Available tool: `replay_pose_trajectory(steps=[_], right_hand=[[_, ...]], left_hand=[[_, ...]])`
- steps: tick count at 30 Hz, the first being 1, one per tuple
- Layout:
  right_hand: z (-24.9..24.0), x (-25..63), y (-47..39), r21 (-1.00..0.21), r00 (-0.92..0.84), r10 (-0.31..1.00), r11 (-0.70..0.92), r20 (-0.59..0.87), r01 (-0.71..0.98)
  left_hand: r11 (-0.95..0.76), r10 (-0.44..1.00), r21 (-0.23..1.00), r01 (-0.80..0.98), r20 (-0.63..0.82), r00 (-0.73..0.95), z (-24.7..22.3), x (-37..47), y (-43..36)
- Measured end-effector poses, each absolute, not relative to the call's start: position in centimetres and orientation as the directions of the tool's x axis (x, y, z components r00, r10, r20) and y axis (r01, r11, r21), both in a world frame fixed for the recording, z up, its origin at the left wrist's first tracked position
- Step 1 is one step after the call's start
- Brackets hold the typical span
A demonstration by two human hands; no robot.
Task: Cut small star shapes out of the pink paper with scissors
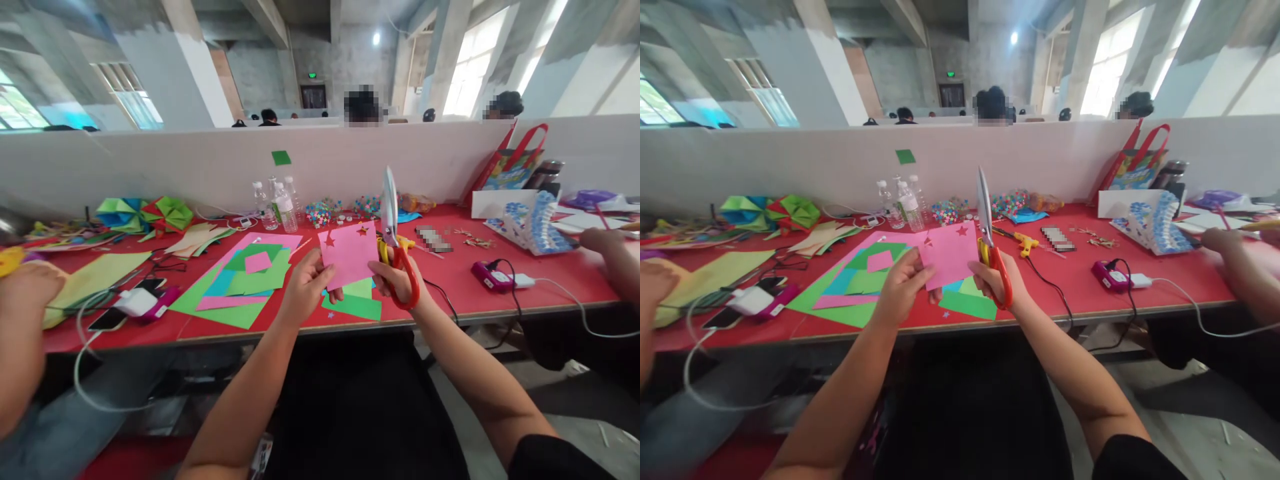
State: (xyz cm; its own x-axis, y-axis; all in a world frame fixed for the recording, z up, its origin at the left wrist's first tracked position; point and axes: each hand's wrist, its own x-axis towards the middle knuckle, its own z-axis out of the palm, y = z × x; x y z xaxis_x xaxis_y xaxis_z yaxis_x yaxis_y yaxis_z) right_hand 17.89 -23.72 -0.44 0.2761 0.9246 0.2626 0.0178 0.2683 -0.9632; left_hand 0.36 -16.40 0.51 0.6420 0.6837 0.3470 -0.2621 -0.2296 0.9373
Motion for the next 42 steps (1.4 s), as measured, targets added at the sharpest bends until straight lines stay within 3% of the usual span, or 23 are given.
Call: replay_pose_trajectory(steps=[4, 8, 12, 15, 18, 20, 26, 32, 37, 42], right_hand=[[1.4, 16.0, -28.3, -0.926, 0.234, 0.899, 0.376, 0.369, 0.017], [3.4, 14.7, -31.8, -0.918, 0.256, 0.882, 0.387, 0.397, 0.091], [4.4, 13.0, -33.4, -0.869, 0.245, 0.841, 0.495, 0.483, 0.015], [4.4, 11.2, -33.9, -0.830, 0.244, 0.814, 0.554, 0.527, -0.056], [4.3, 9.7, -34.1, -0.863, 0.257, 0.843, 0.502, 0.474, -0.058], [4.3, 9.1, -34.1, -0.877, 0.256, 0.853, 0.479, 0.455, -0.039], [4.1, 9.3, -33.4, -0.871, 0.263, 0.846, 0.490, 0.464, -0.041], [3.2, 9.3, -33.1, -0.897, 0.233, 0.871, 0.441, 0.432, 0.013], [1.6, 11.0, -33.9, -0.872, 0.066, 0.870, 0.483, 0.488, 0.085], [-0.4, 12.2, -35.6, -0.876, -0.099, 0.911, 0.412, 0.400, 0.250]], left_hand=[[-0.271, 0.670, 0.900, -0.340, 0.431, 0.605, 2.9, -1.7, -20.4], [-0.256, 0.639, 0.890, -0.378, 0.449, 0.625, 4.8, -3.1, -23.5], [-0.135, 0.600, 0.883, -0.449, 0.434, 0.673, 4.9, -3.5, -26.0], [-0.144, 0.661, 0.856, -0.496, 0.456, 0.596, 3.9, -3.0, -27.7], [-0.294, 0.804, 0.843, -0.450, 0.473, 0.360, 2.8, -2.2, -28.4], [-0.337, 0.830, 0.845, -0.415, 0.475, 0.291, 2.7, -1.9, -28.4], [-0.353, 0.797, 0.843, -0.405, 0.498, 0.342, 3.6, -2.3, -27.6], [-0.275, 0.823, 0.905, -0.324, 0.396, 0.406, 3.4, -2.8, -28.0], [-0.258, 0.850, 0.881, -0.397, 0.402, 0.340, 3.9, -3.1, -28.3], [-0.327, 0.857, 0.843, -0.428, 0.455, 0.242, 3.5, -3.5, -28.0]])
